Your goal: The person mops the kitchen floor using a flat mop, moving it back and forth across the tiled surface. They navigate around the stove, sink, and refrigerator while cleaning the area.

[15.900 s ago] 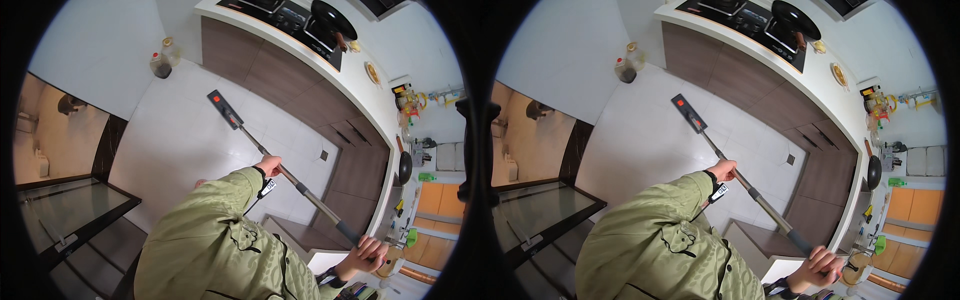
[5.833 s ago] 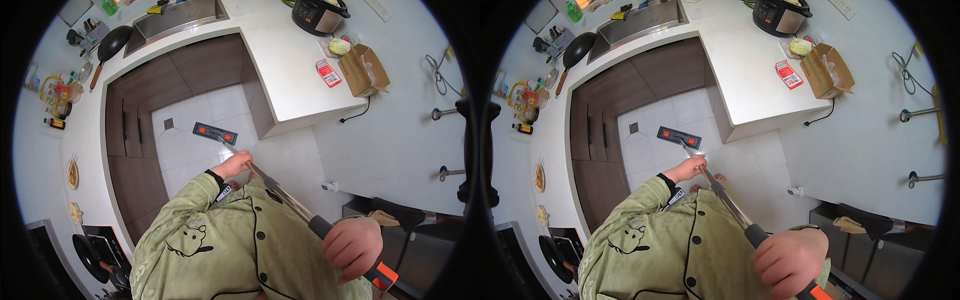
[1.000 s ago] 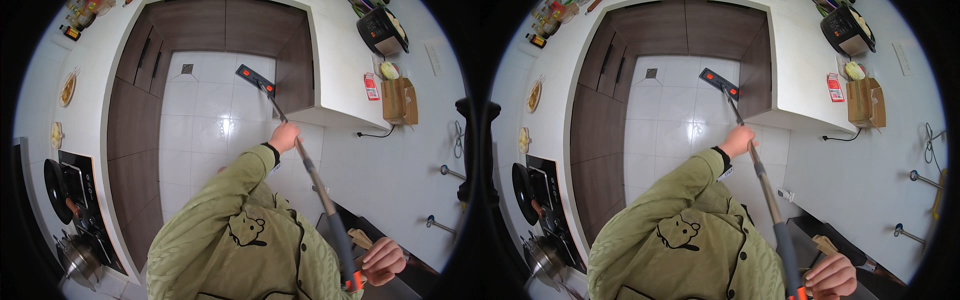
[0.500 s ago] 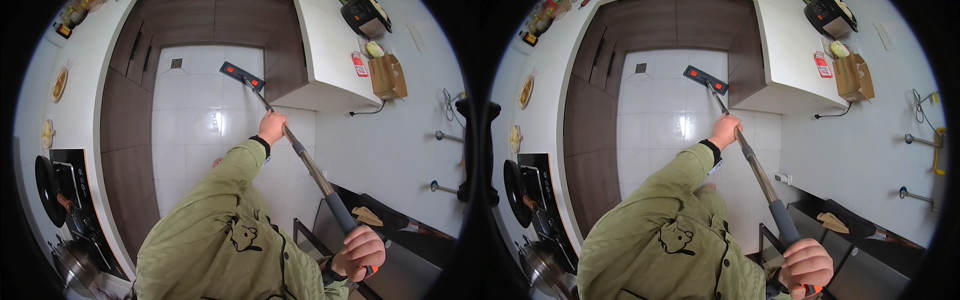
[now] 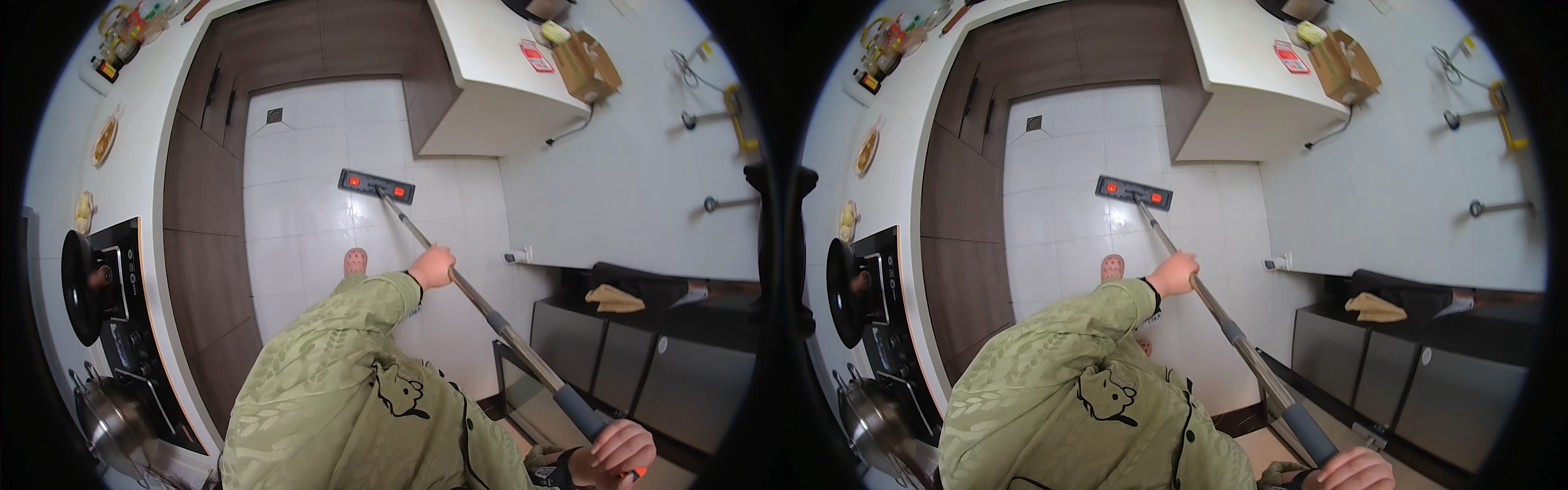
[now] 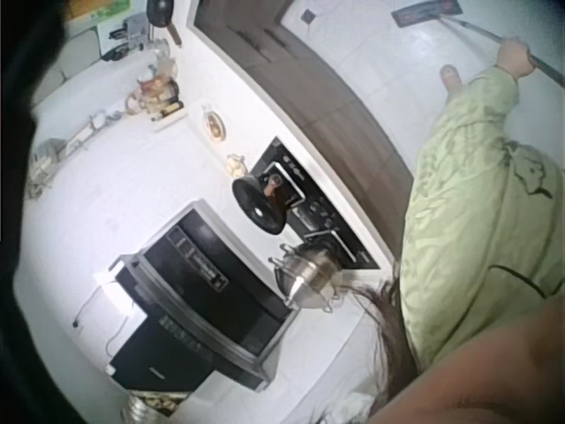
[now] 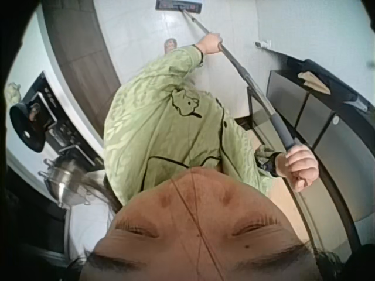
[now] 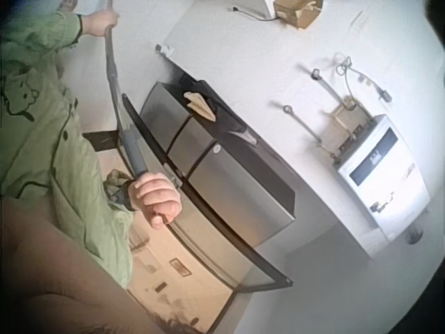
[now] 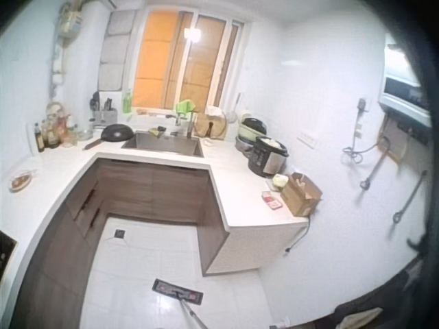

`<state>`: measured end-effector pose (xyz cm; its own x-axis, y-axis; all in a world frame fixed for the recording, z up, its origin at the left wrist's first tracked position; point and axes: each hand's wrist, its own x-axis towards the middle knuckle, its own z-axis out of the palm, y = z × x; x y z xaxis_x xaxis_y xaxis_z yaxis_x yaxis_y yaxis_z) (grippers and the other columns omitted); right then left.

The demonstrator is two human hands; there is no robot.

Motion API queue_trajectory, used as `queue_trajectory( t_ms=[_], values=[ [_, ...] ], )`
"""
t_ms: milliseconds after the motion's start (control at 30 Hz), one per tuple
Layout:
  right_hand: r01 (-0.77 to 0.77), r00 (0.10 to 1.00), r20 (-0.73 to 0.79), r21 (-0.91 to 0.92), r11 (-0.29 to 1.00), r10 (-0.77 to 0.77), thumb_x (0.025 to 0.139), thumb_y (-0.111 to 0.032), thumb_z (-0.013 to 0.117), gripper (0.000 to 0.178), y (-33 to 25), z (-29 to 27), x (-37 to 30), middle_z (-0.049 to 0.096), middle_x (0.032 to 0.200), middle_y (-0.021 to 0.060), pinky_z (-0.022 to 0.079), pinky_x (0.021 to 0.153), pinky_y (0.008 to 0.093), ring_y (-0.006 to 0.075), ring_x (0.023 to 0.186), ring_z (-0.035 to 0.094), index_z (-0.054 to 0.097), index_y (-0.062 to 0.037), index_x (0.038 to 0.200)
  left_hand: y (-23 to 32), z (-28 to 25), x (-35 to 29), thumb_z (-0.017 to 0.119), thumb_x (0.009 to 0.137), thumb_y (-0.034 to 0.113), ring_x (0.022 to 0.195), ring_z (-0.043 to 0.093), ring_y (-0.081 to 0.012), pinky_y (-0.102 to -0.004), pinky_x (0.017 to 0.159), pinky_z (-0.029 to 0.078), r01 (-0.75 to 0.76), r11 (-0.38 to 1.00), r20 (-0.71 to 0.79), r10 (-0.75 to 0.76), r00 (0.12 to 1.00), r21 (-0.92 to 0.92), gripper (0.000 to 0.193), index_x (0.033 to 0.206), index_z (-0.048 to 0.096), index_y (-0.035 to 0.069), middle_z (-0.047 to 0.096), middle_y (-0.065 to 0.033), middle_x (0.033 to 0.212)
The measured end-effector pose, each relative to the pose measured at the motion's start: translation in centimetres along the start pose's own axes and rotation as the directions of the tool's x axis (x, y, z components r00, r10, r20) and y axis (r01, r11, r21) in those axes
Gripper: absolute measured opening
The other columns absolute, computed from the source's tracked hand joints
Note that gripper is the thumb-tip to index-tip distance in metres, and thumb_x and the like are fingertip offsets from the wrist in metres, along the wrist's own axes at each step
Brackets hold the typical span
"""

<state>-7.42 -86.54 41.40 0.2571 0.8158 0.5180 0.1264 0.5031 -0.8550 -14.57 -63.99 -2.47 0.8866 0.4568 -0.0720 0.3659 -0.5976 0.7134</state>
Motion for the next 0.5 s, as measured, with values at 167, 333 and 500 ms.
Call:
queue_trajectory(
  t_ms=[167, 333, 500],
  values=[
    [-0.135, 0.990, 0.030, -0.074, 0.988, 0.138, 0.086, -0.021, 0.058, 0.026, -10.8, -3.3, -7.8, 0.051, 0.056, 0.0034, 0.047, 0.052, 0.0285, 0.0153, 0.048, 0.052, 0.045, -0.0089, 0.068, 8.5, 9.2, -6.4, 0.062, 0.072, 0.043, 0.075, 0.062, -0.0362, -0.0456, 0.078, 0.047, -0.226, 0.968, 0.181, 0.242, 0.953, -0.106, 0.032, 0.068, 0.067, 0.011, 0.065, -0.0141, 0.073],
    [-0.221, 0.975, -0.058, -0.120, 0.968, 0.215, 0.088, -0.023, 0.058, 0.026, -19.6, -3.6, -11.9, 0.053, 0.060, 0.0034, 0.048, 0.054, 0.0294, 0.0156, 0.051, 0.053, 0.046, -0.0098, 0.069, 17.9, 15.6, -11.8, 0.062, 0.078, 0.044, 0.072, 0.060, -0.0400, -0.0502, 0.065, 0.048, -0.272, 0.901, 0.417, 0.402, 0.815, -0.337, 0.037, 0.070, 0.067, 0.008, 0.064, -0.0168, 0.072],
    [-0.195, 0.966, -0.202, -0.157, 0.968, 0.161, 0.091, -0.024, 0.055, 0.027, -22.7, -2.2, -14.1, 0.051, 0.059, 0.0027, 0.047, 0.055, 0.0288, 0.0151, 0.052, 0.051, 0.045, -0.0092, 0.071, 22.2, 17.5, -13.2, 0.065, 0.078, 0.043, 0.068, 0.058, -0.0394, -0.0490, 0.063, 0.046, -0.297, 0.814, 0.535, 0.559, 0.633, -0.499, 0.037, 0.070, 0.066, 0.007, 0.063, -0.0162, 0.070]
  ],
)
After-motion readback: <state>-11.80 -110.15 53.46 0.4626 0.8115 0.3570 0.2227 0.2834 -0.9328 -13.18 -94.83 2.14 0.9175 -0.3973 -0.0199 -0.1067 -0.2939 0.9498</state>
